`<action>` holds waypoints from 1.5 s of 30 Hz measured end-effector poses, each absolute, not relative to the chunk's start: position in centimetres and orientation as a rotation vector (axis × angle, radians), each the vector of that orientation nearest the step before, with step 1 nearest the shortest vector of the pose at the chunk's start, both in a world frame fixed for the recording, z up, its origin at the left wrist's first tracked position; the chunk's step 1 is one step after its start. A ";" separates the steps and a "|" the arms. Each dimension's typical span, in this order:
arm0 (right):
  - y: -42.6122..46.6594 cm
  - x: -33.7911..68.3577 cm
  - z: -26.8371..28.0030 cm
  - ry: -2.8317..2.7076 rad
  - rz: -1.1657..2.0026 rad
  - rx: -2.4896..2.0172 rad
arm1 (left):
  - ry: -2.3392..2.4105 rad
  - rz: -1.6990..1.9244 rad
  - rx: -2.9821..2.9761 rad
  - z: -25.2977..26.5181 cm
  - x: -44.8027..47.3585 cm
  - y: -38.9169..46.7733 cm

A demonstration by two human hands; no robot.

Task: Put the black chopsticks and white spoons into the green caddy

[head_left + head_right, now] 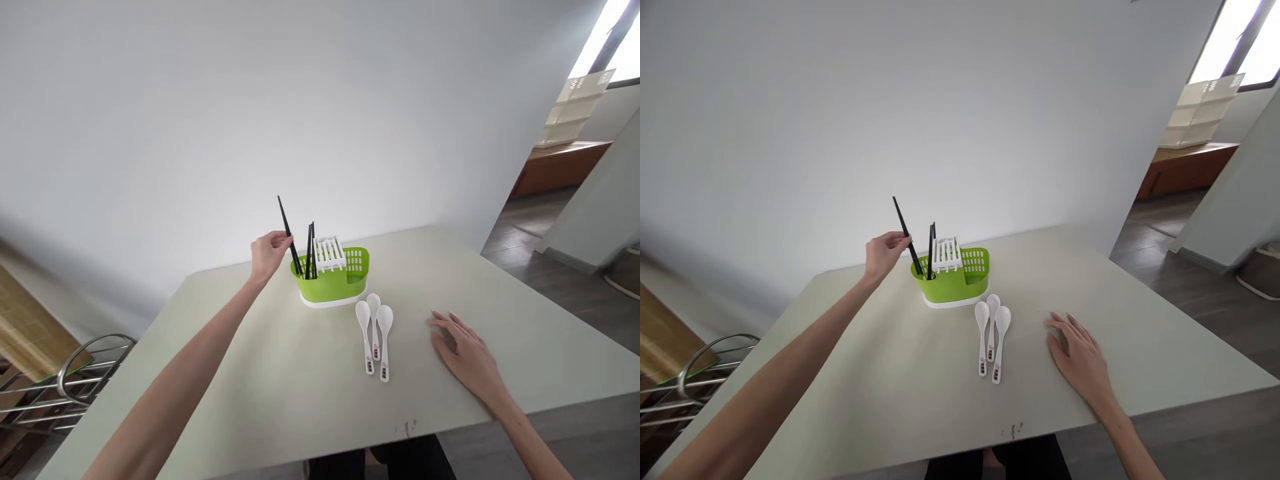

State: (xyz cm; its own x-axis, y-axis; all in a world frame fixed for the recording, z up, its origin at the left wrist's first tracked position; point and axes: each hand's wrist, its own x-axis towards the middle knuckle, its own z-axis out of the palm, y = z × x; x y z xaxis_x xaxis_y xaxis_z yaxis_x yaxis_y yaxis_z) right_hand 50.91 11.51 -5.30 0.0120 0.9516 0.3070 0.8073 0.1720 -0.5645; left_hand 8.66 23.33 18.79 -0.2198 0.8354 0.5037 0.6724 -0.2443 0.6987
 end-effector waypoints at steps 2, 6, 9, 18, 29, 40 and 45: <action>11.5 50.9 -5.2 -1.818 0.314 -1.668 | 1.925 1.318 1.945 17.7 8.9 24.0; 11.6 50.9 -5.2 -1.811 0.340 -1.666 | 2.127 0.988 2.043 16.2 9.2 24.7; 11.6 50.9 -5.2 -1.803 0.341 -1.657 | 2.204 0.832 2.041 15.5 9.4 25.0; 11.6 50.9 -5.2 -1.811 0.327 -1.640 | 2.281 0.587 1.993 14.9 9.5 25.7; 11.5 51.0 -5.2 -1.825 0.327 -1.648 | 2.370 0.446 2.083 15.2 9.8 25.6; 11.5 51.1 -5.5 -1.816 0.348 -1.652 | 2.291 0.941 2.235 15.9 9.2 22.1; 11.4 51.0 -5.2 -1.814 0.313 -1.652 | 1.940 0.977 2.446 12.9 11.2 15.8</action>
